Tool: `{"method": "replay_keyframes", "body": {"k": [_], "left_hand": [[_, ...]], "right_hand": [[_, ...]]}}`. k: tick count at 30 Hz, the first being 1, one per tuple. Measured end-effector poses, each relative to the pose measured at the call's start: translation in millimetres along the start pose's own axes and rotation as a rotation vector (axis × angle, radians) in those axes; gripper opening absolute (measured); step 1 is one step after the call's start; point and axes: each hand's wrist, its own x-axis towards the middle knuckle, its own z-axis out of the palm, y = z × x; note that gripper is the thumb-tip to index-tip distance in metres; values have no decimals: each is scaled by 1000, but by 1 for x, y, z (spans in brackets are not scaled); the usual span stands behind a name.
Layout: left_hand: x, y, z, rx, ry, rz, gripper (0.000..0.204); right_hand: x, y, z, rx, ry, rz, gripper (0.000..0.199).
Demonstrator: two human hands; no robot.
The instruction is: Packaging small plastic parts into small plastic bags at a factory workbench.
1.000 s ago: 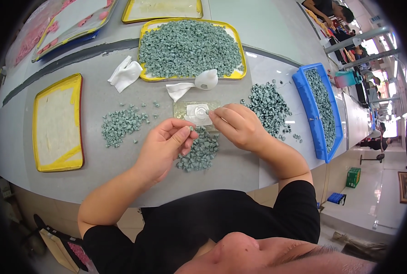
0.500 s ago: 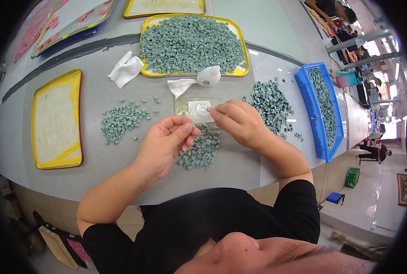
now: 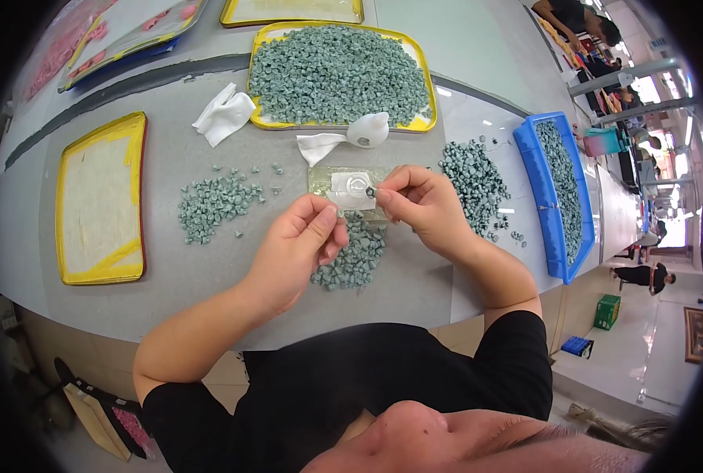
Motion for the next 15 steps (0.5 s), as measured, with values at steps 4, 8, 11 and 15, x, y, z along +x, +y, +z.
{"method": "replay_keyframes", "body": {"k": [4,8,11,15], "left_hand": [[-2,-1,2,34,-13,-55,17],[-4,-2,8,13,-4,-63,22],[-5,-2,9,-13,-55,-103,26],[-7,-2,13,-28,-46,-149,30]], "right_hand": [[-2,2,4,313,-80,202,10],[-9,0,9,326,-95,195,7],[-14,4,17,179,-46,-86,4],[-15,3,17,-239,20,-501,14]]}}
